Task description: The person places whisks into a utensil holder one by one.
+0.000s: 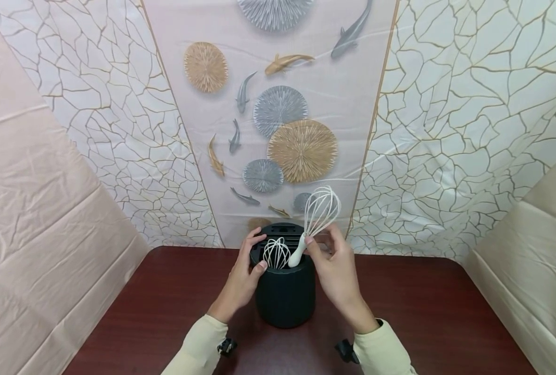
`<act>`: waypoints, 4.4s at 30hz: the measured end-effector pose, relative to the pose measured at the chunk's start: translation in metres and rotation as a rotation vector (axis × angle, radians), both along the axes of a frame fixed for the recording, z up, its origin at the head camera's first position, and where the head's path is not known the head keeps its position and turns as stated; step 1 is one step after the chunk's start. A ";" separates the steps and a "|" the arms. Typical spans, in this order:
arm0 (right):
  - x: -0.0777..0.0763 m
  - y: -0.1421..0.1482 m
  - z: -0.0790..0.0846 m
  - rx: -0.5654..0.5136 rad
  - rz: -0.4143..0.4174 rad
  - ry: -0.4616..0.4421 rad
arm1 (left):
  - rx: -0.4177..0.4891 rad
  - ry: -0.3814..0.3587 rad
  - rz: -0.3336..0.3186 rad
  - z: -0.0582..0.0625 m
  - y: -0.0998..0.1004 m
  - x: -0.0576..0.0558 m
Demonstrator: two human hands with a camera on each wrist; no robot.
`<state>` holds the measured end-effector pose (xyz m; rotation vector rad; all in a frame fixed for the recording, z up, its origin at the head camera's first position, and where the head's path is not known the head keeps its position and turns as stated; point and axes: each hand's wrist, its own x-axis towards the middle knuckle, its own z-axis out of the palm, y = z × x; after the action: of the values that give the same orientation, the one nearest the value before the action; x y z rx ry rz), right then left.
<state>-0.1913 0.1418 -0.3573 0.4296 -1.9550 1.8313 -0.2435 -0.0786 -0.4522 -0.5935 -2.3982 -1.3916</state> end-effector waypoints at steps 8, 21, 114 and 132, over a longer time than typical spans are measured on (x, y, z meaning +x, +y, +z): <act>-0.007 -0.007 -0.014 0.144 -0.055 0.009 | 0.010 0.012 -0.001 -0.002 0.000 -0.002; -0.018 -0.009 -0.028 0.348 -0.129 0.184 | 0.012 0.029 -0.013 0.002 -0.001 0.000; -0.022 0.020 -0.045 0.588 -0.024 0.127 | 0.014 0.036 -0.014 0.003 0.002 -0.001; -0.033 0.020 -0.075 0.543 0.016 0.001 | 0.021 0.045 0.015 0.001 -0.002 0.004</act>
<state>-0.2245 0.1618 -0.4319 0.6059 -2.4413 1.2818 -0.2399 -0.0804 -0.4513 -0.5937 -2.3450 -1.3806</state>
